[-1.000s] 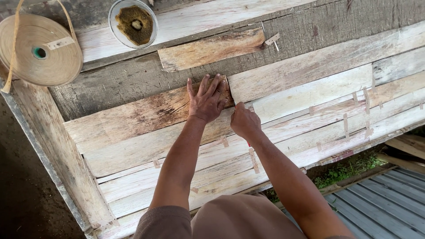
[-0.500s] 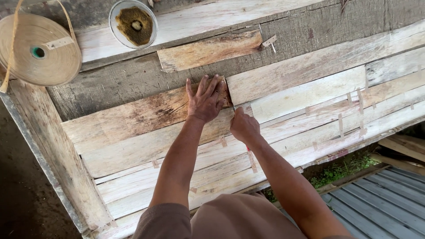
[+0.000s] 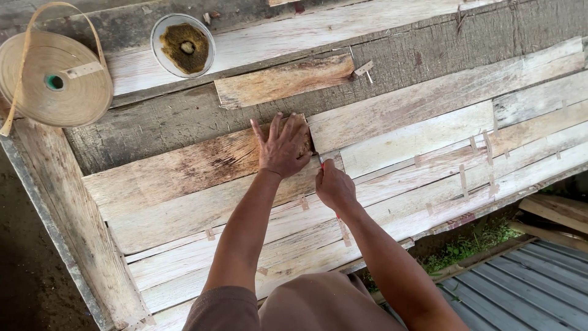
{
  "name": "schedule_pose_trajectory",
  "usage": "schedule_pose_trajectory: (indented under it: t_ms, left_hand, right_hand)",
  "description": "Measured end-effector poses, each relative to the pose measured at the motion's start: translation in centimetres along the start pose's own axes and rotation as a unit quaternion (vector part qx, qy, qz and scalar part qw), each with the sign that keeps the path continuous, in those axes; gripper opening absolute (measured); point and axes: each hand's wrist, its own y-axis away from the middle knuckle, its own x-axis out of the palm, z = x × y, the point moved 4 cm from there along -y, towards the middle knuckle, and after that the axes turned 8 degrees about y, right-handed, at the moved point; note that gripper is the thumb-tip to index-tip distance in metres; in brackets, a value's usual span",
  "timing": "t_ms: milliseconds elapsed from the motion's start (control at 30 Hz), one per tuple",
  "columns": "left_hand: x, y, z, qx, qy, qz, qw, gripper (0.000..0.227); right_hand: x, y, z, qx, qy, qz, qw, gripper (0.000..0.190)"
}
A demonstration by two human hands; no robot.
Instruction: The person arranges wooden planks on a workbench, uses a utility knife to trim and mark them, and secures them with twine. The person repeatedly positions and adjusts the planks to fit together, then ties them with twine to hold the assembly in place.
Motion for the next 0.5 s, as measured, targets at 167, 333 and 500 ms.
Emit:
schedule_pose_trajectory:
  t_ms: [167, 333, 500]
  left_hand:
    - [2.9, 0.5, -0.8, 0.084, -0.009, -0.077, 0.993, 0.028]
    - [3.5, 1.0, -1.9, 0.120, 0.061, -0.221, 0.966, 0.008]
    - [3.5, 0.5, -2.3, 0.089, 0.091, -0.148, 0.981, 0.018]
  right_hand:
    - [0.8, -0.5, -0.5, 0.012, -0.022, 0.008, 1.000, 0.029]
    - [1.0, -0.7, -1.5, 0.033, -0.063, -0.006, 0.997, 0.030]
    - [-1.1, 0.8, -0.3, 0.061, -0.206, -0.027, 0.976, 0.029]
